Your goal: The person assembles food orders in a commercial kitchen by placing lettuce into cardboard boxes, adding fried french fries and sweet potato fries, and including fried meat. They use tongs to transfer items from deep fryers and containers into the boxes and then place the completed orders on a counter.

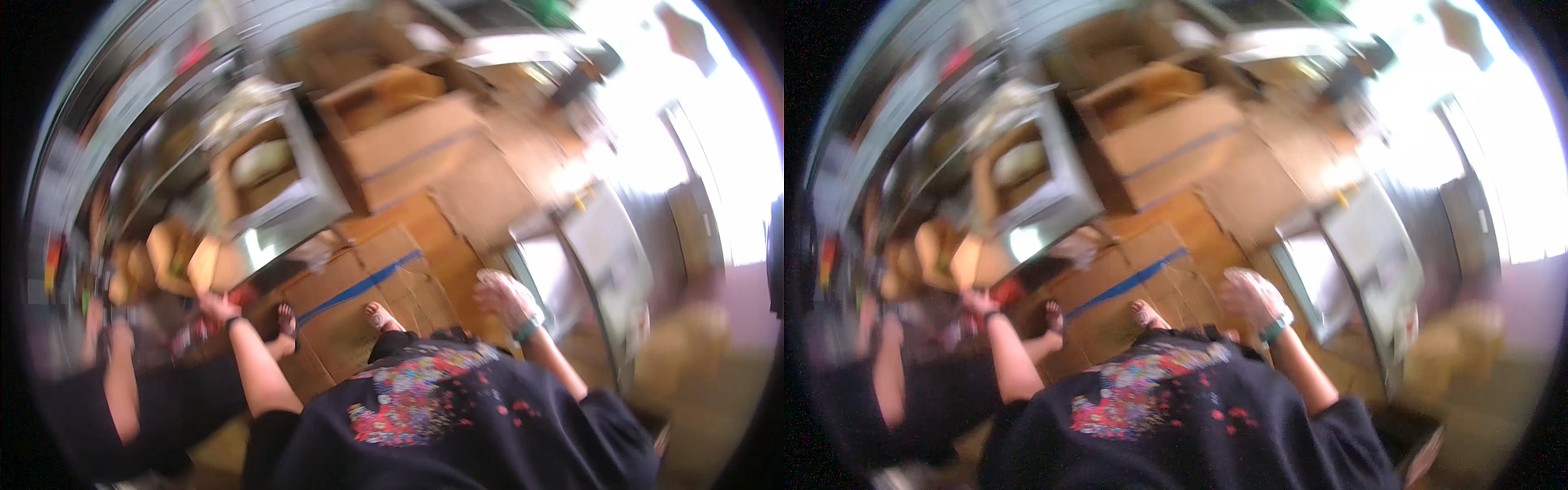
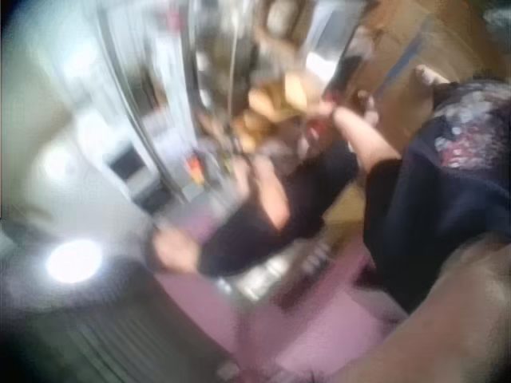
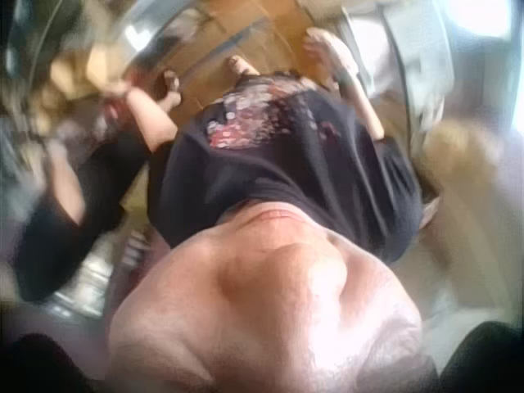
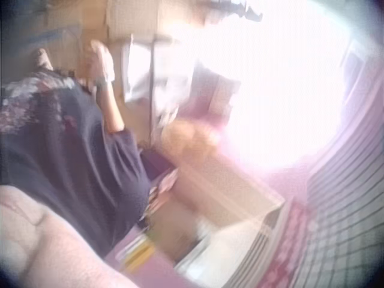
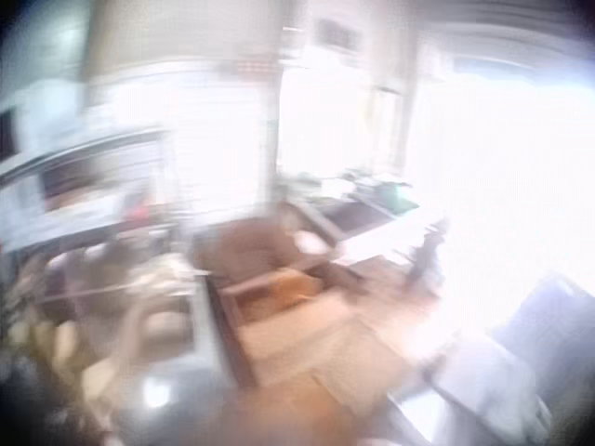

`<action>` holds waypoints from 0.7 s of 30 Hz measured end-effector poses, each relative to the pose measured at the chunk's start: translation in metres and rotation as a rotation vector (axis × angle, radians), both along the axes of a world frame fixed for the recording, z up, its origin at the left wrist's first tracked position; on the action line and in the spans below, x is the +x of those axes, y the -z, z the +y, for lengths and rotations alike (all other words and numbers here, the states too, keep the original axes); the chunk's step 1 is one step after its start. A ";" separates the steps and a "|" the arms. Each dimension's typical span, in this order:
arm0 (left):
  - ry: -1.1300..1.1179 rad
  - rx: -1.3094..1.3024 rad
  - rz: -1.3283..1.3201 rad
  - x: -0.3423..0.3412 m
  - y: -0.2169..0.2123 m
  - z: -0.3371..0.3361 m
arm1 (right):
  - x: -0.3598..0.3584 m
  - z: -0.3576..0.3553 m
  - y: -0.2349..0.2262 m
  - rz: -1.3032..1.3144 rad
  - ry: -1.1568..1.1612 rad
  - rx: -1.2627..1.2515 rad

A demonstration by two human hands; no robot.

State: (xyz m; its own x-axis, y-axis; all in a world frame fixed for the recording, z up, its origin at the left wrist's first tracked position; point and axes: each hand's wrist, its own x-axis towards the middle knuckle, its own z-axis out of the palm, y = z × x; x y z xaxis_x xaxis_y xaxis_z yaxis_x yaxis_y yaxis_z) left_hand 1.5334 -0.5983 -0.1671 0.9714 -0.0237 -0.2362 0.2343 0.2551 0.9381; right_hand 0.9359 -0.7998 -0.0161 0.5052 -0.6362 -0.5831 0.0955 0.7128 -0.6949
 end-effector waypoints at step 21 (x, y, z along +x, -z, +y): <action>2.933 -0.731 -0.888 -0.865 -0.178 -0.172 | -0.372 0.152 -0.011 -0.282 1.580 -0.400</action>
